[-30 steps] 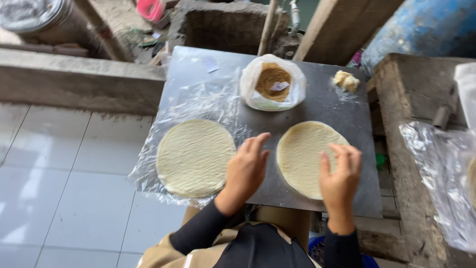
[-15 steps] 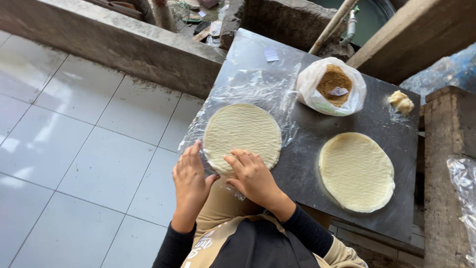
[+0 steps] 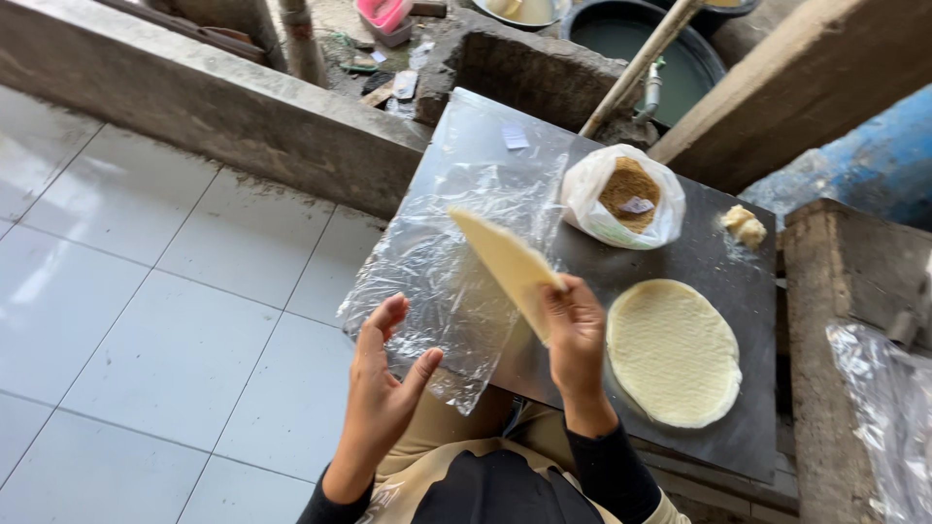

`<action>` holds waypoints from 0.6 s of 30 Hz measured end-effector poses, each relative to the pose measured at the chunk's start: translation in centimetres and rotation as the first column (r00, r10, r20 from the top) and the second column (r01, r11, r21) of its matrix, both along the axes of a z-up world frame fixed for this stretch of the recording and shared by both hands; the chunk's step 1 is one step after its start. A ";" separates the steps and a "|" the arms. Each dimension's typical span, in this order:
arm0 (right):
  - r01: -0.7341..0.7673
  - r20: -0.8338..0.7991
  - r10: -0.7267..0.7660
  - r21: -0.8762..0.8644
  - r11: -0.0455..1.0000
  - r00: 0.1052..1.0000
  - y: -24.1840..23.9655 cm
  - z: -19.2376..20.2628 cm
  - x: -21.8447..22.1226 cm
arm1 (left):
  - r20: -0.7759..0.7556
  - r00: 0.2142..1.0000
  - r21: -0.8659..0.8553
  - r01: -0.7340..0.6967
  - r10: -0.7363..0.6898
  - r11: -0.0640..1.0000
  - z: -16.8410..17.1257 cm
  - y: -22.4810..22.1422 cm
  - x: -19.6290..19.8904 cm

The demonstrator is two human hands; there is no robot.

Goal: The person peels individual thin dough circles from a stack, folds them into semi-circles, and then stacks the folded pieces on a table.

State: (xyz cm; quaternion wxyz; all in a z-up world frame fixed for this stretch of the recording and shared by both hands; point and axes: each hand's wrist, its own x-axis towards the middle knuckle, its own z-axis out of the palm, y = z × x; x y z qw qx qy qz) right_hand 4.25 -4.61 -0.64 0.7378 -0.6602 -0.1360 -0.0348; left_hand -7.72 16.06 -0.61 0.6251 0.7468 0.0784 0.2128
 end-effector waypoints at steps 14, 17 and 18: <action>0.200 0.455 0.075 -0.526 0.826 0.887 -6.8 7.3 -7.9 | 0.195 0.848 -0.840 0.404 -0.493 0.362 2.5 -11.4 4.2; 0.038 0.280 0.076 -0.381 0.924 0.957 -8.1 6.7 -8.3 | 0.185 0.844 -0.826 0.411 -0.503 0.386 1.6 -12.0 4.1; 0.006 0.230 0.073 -0.328 0.945 0.970 -8.3 6.4 -8.5 | 0.191 0.842 -0.817 0.422 -0.505 0.393 1.2 -12.2 4.0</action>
